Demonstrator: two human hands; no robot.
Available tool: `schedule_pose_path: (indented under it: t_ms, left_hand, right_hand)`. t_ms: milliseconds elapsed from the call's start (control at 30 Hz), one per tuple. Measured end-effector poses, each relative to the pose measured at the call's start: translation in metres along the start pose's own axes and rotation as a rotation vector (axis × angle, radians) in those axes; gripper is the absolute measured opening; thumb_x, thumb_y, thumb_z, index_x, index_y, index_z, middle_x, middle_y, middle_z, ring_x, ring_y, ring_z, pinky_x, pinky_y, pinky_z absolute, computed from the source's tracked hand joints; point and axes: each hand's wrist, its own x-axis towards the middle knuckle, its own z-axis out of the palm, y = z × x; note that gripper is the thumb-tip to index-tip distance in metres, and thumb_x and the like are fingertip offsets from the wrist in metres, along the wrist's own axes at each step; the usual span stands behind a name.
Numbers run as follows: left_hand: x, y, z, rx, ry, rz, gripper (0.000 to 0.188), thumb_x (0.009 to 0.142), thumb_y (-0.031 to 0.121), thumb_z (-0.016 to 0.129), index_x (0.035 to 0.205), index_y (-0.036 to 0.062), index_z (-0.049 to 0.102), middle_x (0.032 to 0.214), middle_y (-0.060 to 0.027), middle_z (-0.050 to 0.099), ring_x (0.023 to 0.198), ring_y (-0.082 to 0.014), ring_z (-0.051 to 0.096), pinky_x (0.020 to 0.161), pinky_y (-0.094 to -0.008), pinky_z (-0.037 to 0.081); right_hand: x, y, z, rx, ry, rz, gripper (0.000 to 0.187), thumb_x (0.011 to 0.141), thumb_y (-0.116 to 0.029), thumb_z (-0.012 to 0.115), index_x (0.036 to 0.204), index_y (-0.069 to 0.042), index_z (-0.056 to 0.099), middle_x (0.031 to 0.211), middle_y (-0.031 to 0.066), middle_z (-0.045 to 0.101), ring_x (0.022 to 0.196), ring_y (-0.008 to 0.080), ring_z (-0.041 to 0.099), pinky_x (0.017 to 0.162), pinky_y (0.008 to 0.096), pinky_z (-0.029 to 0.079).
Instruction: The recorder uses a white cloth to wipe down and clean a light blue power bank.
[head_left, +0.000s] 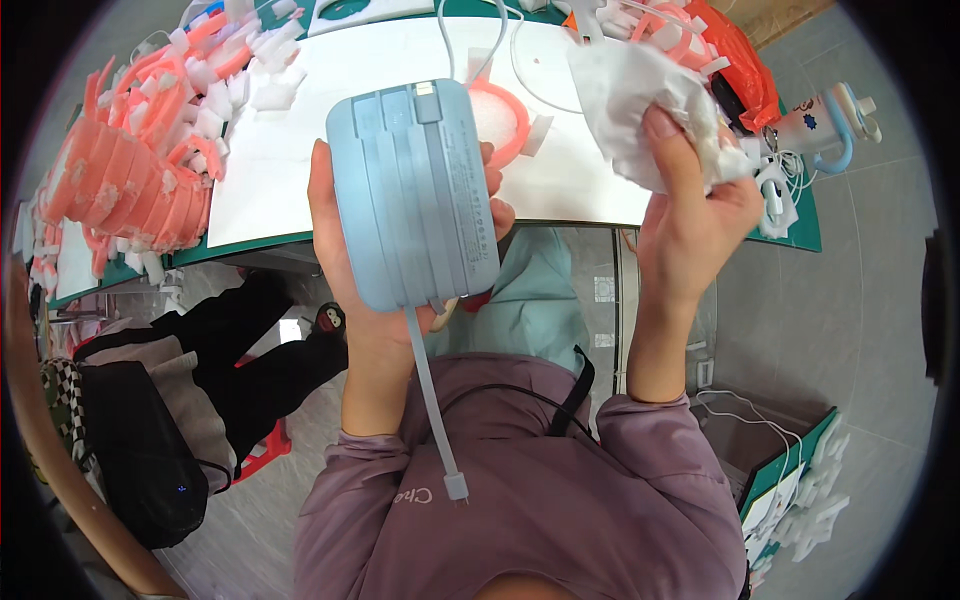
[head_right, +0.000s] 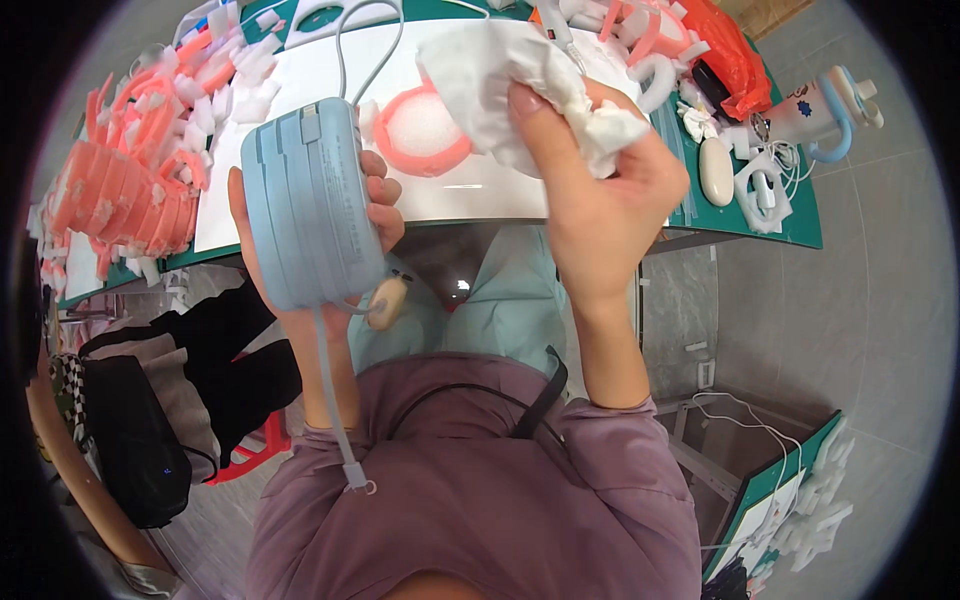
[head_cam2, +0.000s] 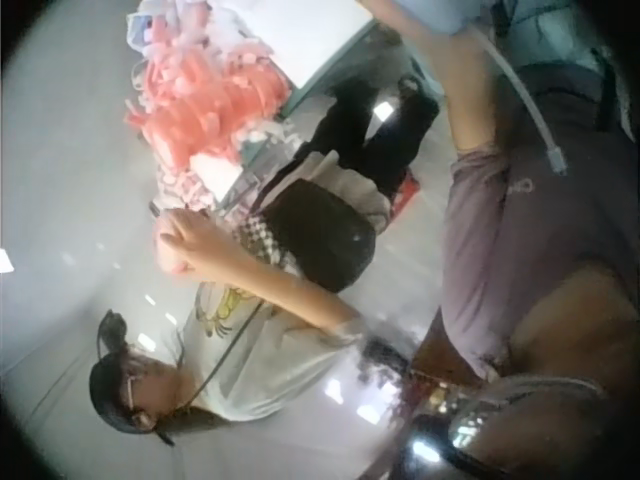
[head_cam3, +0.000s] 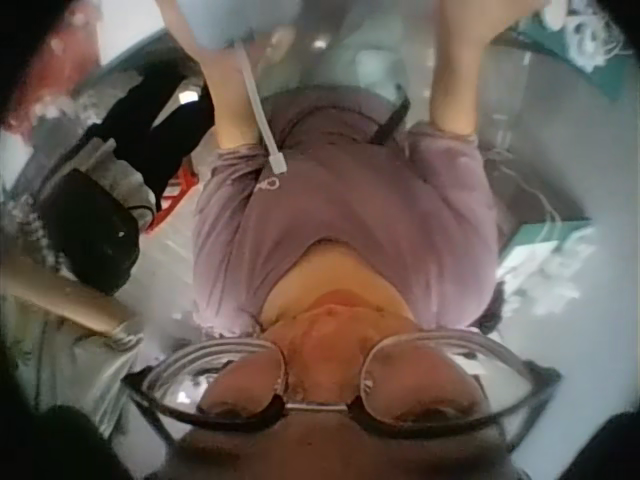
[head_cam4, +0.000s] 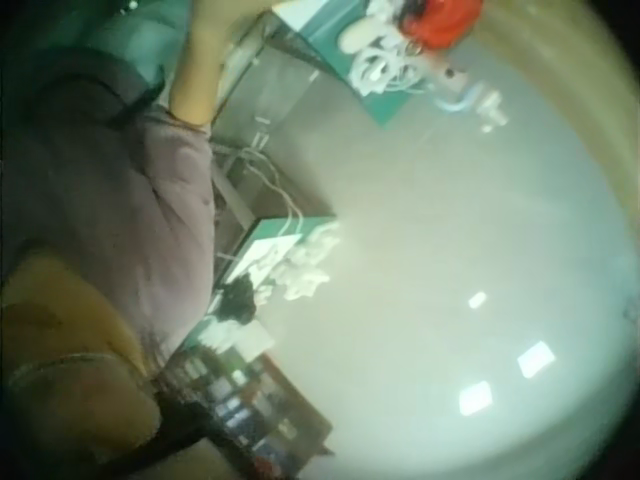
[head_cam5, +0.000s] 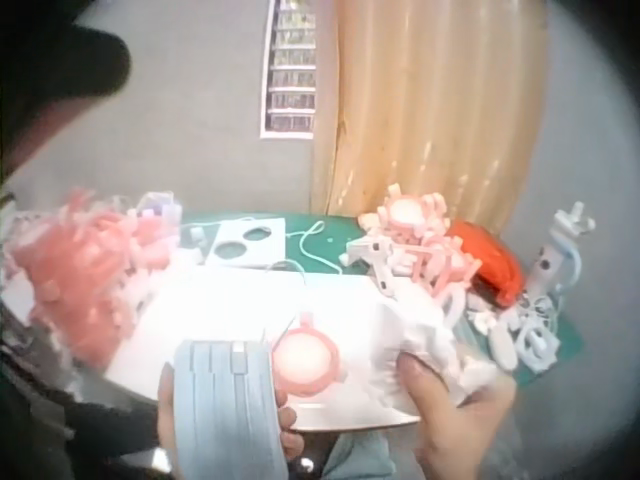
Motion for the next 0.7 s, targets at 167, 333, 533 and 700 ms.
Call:
schedule_pose_path:
  t_ms: [167,333,533,700]
  left_hand:
    - [-0.005,-0.005,0.004,0.041,-0.263,-0.009,0.062,0.079,0.052,0.031,0.109,-0.0006,0.042,0.1,-0.0168,0.05,0.085,-0.0254,0.052,0.074,-0.0353,0.042]
    - [-0.015,-0.004,-0.004,0.205,0.051,0.202,0.049,0.081,0.044,0.034,0.108,0.0036,0.045,0.1,-0.0085,0.051,0.087,-0.0171,0.051,0.074,-0.0293,0.042]
    - [-0.018,-0.009,0.0,0.263,-0.048,0.205,0.043,0.084,0.04,0.031,0.107,0.007,0.046,0.102,-0.0066,0.051,0.091,-0.0164,0.05,0.08,-0.0278,0.039]
    - [-0.015,-0.007,-0.004,0.124,-0.079,0.174,0.051,0.082,0.044,0.032,0.112,0.0045,0.042,0.102,-0.0111,0.05,0.091,-0.0194,0.05,0.08,-0.029,0.039]
  right_hand:
    - [0.008,0.007,0.021,-0.374,-0.465,-0.79,0.024,0.065,0.004,0.052,0.088,0.008,0.055,0.09,0.0196,0.057,0.088,0.0279,0.055,0.081,0.0347,0.041]
    - [-0.004,0.007,0.028,-0.521,-0.646,-0.773,0.033,0.059,-0.002,0.053,0.091,0.007,0.054,0.095,0.0188,0.055,0.097,0.0324,0.051,0.087,0.042,0.036]
    - [-0.017,-0.005,0.016,-0.632,-0.769,-0.824,0.029,0.066,-0.007,0.049,0.092,0.005,0.053,0.099,0.0148,0.053,0.099,0.0275,0.049,0.085,0.0394,0.039]
    - [-0.026,-0.014,0.011,-0.492,-0.751,-0.703,0.024,0.068,-0.004,0.052,0.09,0.006,0.053,0.093,0.0173,0.056,0.096,0.0305,0.051,0.084,0.0428,0.038]
